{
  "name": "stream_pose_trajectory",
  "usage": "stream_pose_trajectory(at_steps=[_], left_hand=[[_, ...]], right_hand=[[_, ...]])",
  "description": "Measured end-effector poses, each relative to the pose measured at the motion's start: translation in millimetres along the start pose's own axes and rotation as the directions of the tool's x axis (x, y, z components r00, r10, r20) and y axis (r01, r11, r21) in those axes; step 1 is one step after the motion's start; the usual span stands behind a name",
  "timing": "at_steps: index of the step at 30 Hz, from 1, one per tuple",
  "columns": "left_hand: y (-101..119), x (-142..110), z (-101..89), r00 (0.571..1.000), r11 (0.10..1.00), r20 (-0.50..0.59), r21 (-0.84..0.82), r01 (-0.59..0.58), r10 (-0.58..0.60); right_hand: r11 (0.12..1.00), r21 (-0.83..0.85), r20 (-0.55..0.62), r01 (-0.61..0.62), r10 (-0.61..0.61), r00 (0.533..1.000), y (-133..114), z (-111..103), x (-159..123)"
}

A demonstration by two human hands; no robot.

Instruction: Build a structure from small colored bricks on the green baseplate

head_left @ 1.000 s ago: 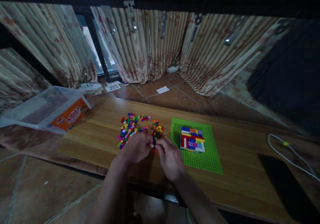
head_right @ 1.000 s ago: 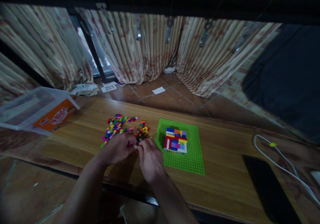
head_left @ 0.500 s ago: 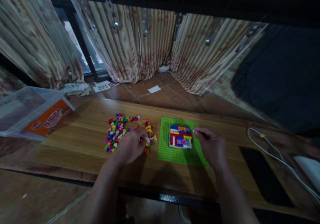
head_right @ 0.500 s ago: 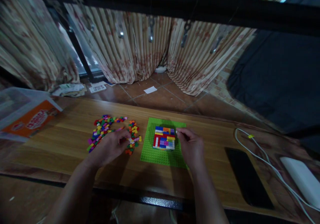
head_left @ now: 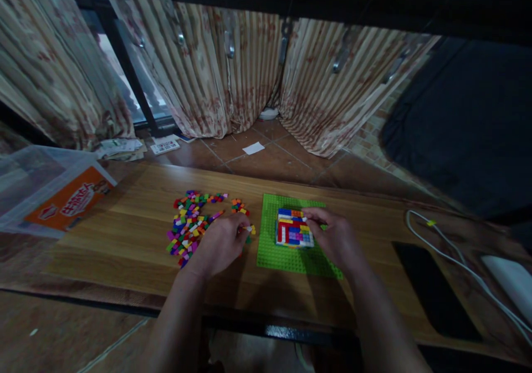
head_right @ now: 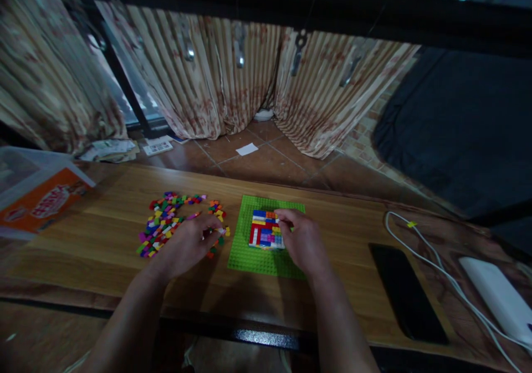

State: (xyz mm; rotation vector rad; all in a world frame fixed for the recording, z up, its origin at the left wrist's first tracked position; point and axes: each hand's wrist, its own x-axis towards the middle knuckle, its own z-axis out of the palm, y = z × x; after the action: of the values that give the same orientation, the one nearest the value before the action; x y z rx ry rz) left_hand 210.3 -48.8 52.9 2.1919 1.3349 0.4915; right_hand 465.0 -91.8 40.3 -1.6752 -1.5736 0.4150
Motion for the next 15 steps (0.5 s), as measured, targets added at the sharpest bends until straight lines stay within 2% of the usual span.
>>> stream_pose_trajectory(at_steps=[6,11,15], left_hand=[[0.2,0.1,0.1,1.0,1.0,-0.006,-0.008,0.0,0.0],[-1.1,-1.3,0.5,1.0,1.0,-0.015,-0.001,0.007,-0.007],[0.1,-1.4,0.3,1.0,1.0,-0.003,0.001,0.018,-0.018]], right_hand=[[0.998,-0.039,0.022,0.04,-0.039,0.999,-3.2,-1.8,0.1],[0.998,-0.069,0.019,0.001,0.0,1.0,0.0,-4.2,0.3],[0.992,-0.117,0.026,0.051,-0.049,0.998,1.1,-6.2,2.8]])
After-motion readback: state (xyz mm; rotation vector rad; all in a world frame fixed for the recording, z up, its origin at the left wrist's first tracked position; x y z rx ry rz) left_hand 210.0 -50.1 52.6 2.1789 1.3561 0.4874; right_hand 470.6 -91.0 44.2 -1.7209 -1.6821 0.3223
